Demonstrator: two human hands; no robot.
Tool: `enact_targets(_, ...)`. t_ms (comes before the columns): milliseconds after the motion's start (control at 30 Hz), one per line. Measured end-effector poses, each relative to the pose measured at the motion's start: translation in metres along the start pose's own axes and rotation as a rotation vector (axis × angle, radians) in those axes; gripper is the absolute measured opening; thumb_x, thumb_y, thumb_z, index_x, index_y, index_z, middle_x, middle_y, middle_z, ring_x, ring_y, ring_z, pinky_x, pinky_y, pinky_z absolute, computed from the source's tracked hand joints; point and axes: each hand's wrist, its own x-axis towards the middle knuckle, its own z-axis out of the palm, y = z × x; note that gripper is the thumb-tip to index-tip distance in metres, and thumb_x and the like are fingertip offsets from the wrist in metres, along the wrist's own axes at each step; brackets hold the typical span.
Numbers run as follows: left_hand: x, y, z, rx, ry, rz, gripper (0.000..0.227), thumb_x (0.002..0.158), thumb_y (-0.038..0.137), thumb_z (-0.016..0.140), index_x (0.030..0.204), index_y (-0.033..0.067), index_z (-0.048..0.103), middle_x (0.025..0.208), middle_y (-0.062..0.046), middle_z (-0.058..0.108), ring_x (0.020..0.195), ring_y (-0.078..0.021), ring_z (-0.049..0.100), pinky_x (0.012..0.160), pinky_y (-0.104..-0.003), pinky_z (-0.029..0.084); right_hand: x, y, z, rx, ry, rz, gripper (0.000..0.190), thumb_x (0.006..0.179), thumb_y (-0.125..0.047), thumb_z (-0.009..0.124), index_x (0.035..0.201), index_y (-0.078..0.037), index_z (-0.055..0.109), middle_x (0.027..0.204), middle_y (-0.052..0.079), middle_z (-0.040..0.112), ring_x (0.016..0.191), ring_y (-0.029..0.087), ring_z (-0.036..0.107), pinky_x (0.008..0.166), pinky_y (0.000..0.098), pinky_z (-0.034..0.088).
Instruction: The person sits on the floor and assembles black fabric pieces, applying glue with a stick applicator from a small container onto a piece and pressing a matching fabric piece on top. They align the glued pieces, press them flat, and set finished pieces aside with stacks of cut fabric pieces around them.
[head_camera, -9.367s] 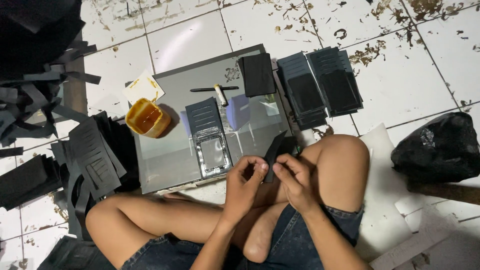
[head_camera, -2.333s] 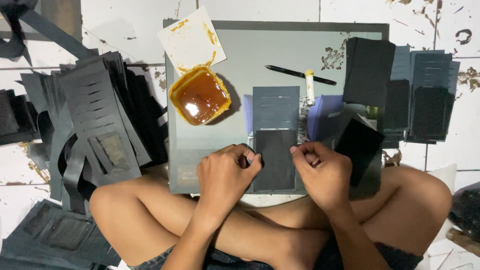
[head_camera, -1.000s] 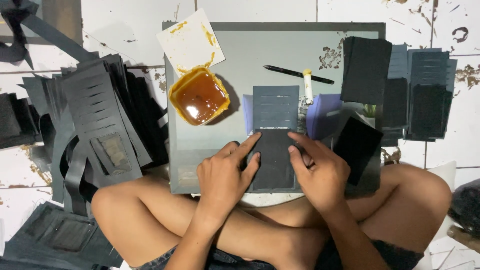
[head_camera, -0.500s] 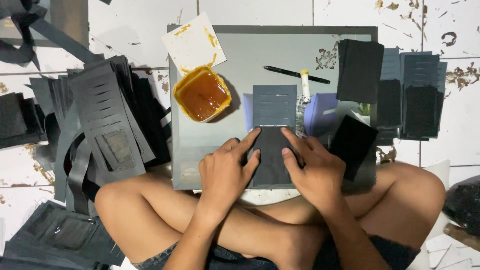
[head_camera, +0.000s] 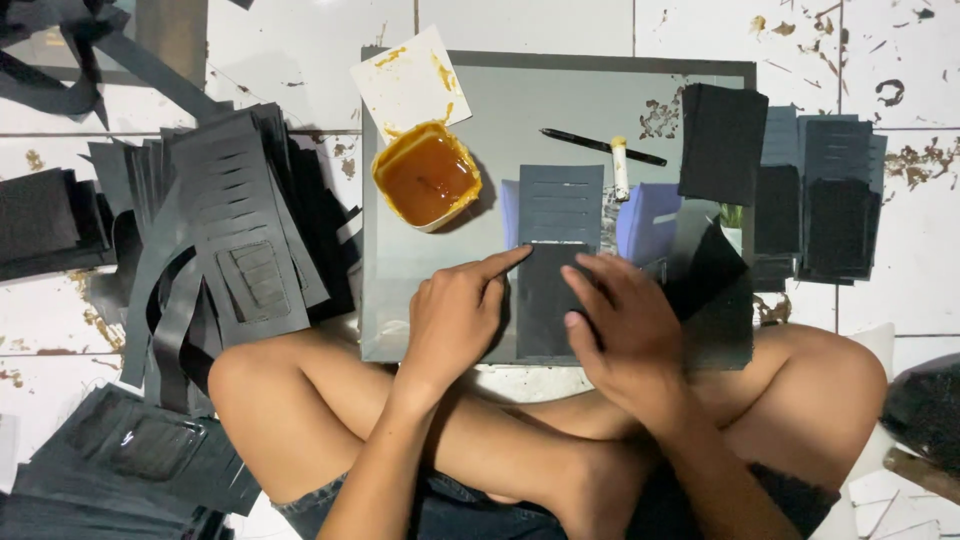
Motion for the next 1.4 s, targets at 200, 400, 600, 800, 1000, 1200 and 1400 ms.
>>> enact_targets(200,0.001,0.0,0.0,-0.012,-0.032,-0.006,0.05,0.095,0.016,0.046,0.132,0.0385,0.071,0.104,-0.005,0.079,0.099,-0.045,0.072,0.087,-0.057,0.057,0.01,0.002,0.008,-0.094,-0.311,-0.341,0.064,0.097,-0.033,0.053,0.153,-0.003,0.045,0.16,0.019,0.044,0.152,0.035,0.035,0.127,0.0503,0.021)
enact_targets(400,-0.003,0.002,-0.001,-0.008,-0.038,0.004,0.048,0.095,0.013,0.045,0.131,0.0309,0.072,0.109,-0.013,0.078,0.102,-0.0503,0.07,0.09,-0.06,0.055,0.008,0.003,-0.003,-0.114,-0.469,-0.422,0.074,0.096,-0.044,0.05,0.154,0.0,0.041,0.16,0.021,0.043,0.152,0.035,0.034,0.129,0.0504,0.015)
enact_targets(600,-0.005,0.003,-0.003,-0.002,-0.042,0.006,0.048,0.096,0.013,0.044,0.131,0.0305,0.072,0.111,-0.014,0.078,0.103,-0.051,0.07,0.09,-0.06,0.056,-0.001,0.01,-0.008,-0.049,-0.427,-0.577,0.072,0.101,-0.048,0.041,0.157,-0.004,0.038,0.162,0.016,0.041,0.152,0.032,0.036,0.128,0.0504,0.02)
enact_targets(800,-0.003,0.002,-0.002,0.013,-0.062,0.013,0.048,0.096,0.013,0.046,0.133,0.0318,0.07,0.115,-0.016,0.077,0.106,-0.0519,0.068,0.093,-0.061,0.054,0.011,0.014,-0.009,0.044,-0.469,-0.581,0.07,0.104,-0.049,0.04,0.154,0.0,0.04,0.158,0.023,0.044,0.15,0.038,0.037,0.126,0.0534,0.02)
enact_targets(1000,-0.003,0.001,-0.002,0.018,-0.051,-0.005,0.048,0.097,0.013,0.045,0.132,0.0329,0.071,0.115,-0.015,0.077,0.108,-0.0503,0.068,0.096,-0.059,0.054,0.007,0.022,0.009,-0.069,-0.505,-0.675,0.078,0.101,-0.053,0.037,0.157,0.001,0.034,0.161,0.021,0.039,0.153,0.036,0.031,0.129,0.0531,0.015)
enact_targets(1200,-0.002,-0.001,-0.001,0.042,-0.06,0.01,0.048,0.097,0.013,0.045,0.133,0.0329,0.071,0.116,-0.015,0.077,0.106,-0.0503,0.069,0.095,-0.059,0.055,-0.006,0.01,-0.003,0.0,-0.568,-0.732,0.078,0.098,-0.049,0.047,0.155,0.002,0.036,0.16,0.023,0.04,0.151,0.037,0.035,0.126,0.0536,0.018)
enact_targets(1400,-0.003,0.001,-0.002,0.035,-0.049,0.011,0.049,0.098,0.013,0.043,0.132,0.0329,0.071,0.116,-0.016,0.077,0.107,-0.0517,0.068,0.094,-0.061,0.054,-0.013,0.001,-0.006,-0.04,-0.564,-0.737,0.083,0.093,-0.054,0.048,0.154,0.002,0.037,0.162,0.022,0.038,0.153,0.034,0.033,0.128,0.0514,0.017)
